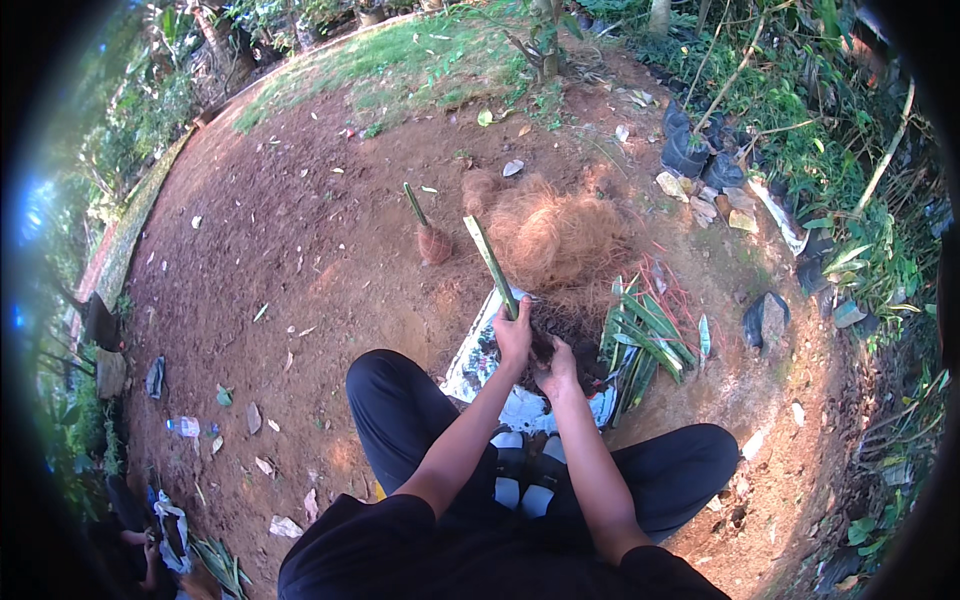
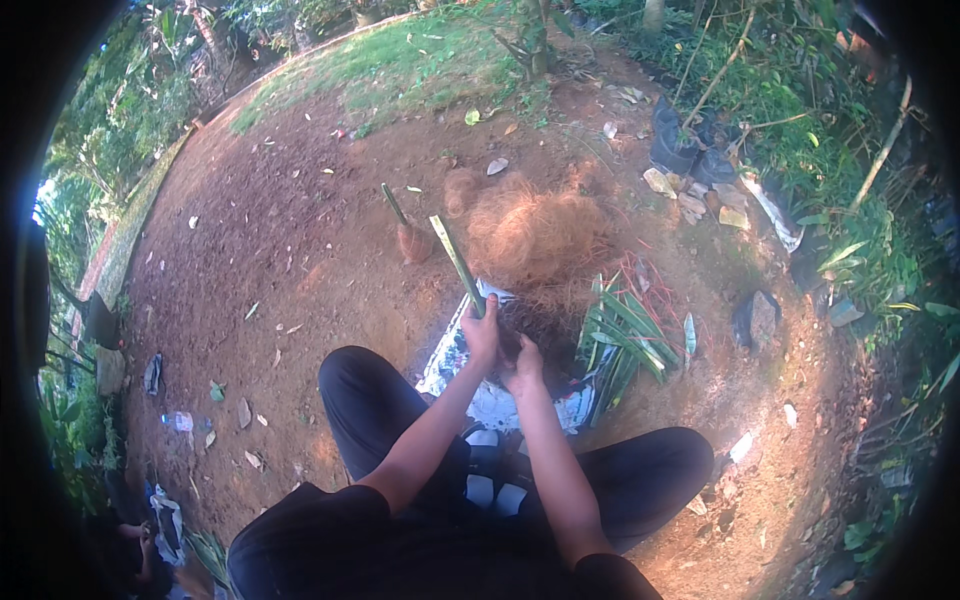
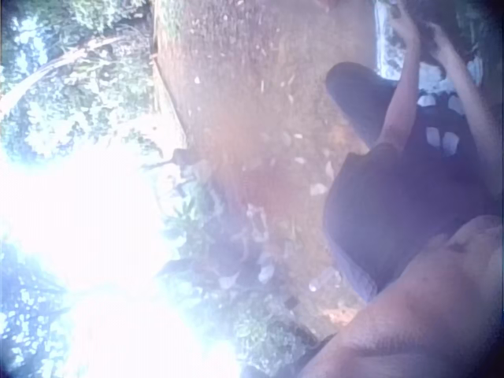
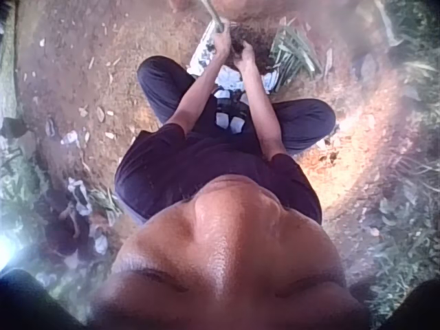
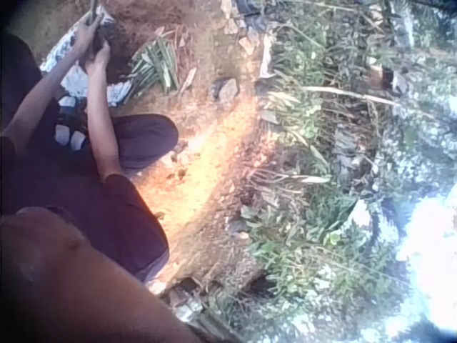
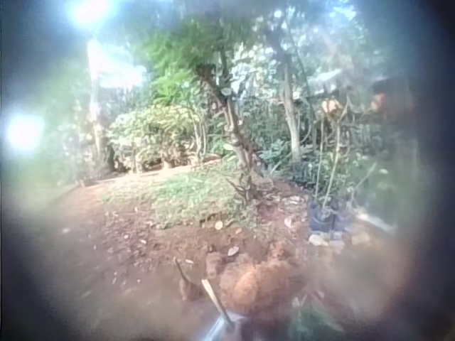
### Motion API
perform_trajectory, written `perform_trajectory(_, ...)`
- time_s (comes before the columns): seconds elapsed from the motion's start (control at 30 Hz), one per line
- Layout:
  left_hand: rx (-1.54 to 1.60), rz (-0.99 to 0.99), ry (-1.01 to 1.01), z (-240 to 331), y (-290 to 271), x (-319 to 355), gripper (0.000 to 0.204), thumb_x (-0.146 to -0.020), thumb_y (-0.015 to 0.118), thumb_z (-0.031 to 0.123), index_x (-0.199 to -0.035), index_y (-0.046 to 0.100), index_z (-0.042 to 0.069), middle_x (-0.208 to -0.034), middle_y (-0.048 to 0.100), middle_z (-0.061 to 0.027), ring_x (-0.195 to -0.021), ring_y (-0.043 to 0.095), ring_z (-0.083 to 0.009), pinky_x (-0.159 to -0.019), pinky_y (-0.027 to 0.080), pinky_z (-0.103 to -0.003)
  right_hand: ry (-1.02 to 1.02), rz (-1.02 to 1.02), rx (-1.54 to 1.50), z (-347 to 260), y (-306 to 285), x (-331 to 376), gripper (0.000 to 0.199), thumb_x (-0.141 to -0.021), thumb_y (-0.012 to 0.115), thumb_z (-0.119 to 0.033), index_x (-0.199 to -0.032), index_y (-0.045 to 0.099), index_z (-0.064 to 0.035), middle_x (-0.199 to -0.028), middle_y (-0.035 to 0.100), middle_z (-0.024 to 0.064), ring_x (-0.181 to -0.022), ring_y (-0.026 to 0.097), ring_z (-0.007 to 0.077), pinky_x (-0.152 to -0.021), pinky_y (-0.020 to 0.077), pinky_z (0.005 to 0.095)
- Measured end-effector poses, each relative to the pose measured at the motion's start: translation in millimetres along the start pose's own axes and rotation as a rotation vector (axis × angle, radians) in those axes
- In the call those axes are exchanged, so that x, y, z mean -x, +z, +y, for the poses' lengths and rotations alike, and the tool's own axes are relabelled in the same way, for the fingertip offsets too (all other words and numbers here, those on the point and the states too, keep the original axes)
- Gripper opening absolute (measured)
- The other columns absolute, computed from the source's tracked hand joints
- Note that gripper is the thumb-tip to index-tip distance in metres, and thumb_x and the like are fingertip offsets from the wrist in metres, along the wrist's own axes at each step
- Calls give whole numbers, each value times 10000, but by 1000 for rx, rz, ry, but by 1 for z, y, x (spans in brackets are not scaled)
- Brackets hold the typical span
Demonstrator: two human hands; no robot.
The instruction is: The person sits on the ground and packs soil around a green plant cutting placed in a white bag. They repeatedly add soil and press it down by hand to secure the cutting.
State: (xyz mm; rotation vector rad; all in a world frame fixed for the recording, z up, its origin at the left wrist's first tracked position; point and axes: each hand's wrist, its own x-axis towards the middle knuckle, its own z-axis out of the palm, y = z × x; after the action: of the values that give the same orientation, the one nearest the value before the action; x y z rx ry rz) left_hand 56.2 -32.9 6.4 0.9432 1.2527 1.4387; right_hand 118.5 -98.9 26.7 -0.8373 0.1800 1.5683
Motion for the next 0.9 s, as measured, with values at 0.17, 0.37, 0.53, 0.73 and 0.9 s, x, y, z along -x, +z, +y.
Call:
perform_trajectory(0.17, -30, 27, 12, 9, -4, -6, 340, -890, 679, 319, -758, 552, 33, -570, 477, 37, -454, 401, -52, -396, 311, -262, -202, 90, 116, -3, -7, -15, 164, -937, 468, -77, -1053, 570, -21, -927, 647, 107, -736, 630, 200, -530, 443, 219)
perform_trajectory(0.37, -39, -47, -124, 17, -5, -2, 362, -914, 639, 351, -812, 563, 12, -579, 488, 34, -503, 409, -51, -439, 334, -257, -196, 41, 143, -9, -9, -14, 162, -955, 463, -98, -1068, 538, -10, -985, 634, 122, -787, 634, 205, -675, 536, 233)
perform_trajectory(0.53, -96, -157, 133, 9, -8, -1, 344, -932, 608, 322, -864, 553, -11, -556, 469, -34, -533, 407, -92, -482, 361, -293, -203, -11, 204, -15, -3, -5, 251, -978, 495, -265, -1062, 552, -36, -957, 627, 84, -796, 608, 163, -605, 476, 222)
perform_trajectory(0.73, -369, -319, 494, 7, -8, 12, 290, -875, 644, 235, -897, 495, -13, -641, 462, -169, -584, 492, -323, -570, 406, -400, -84, -55, 341, -27, 1, 8, 421, -968, 411, -533, -963, 577, -146, -693, 532, -66, -512, 482, 36, -419, 341, 185)
perform_trajectory(0.9, -297, -511, 581, 10, -8, 19, 295, -813, 683, 218, -906, 523, -11, -751, 510, -162, -713, 536, -348, -672, 434, -398, -143, -49, 309, -33, 12, 19, 467, -946, 368, -604, -928, 571, -184, -658, 517, -92, -440, 411, 23, -384, 305, 182)
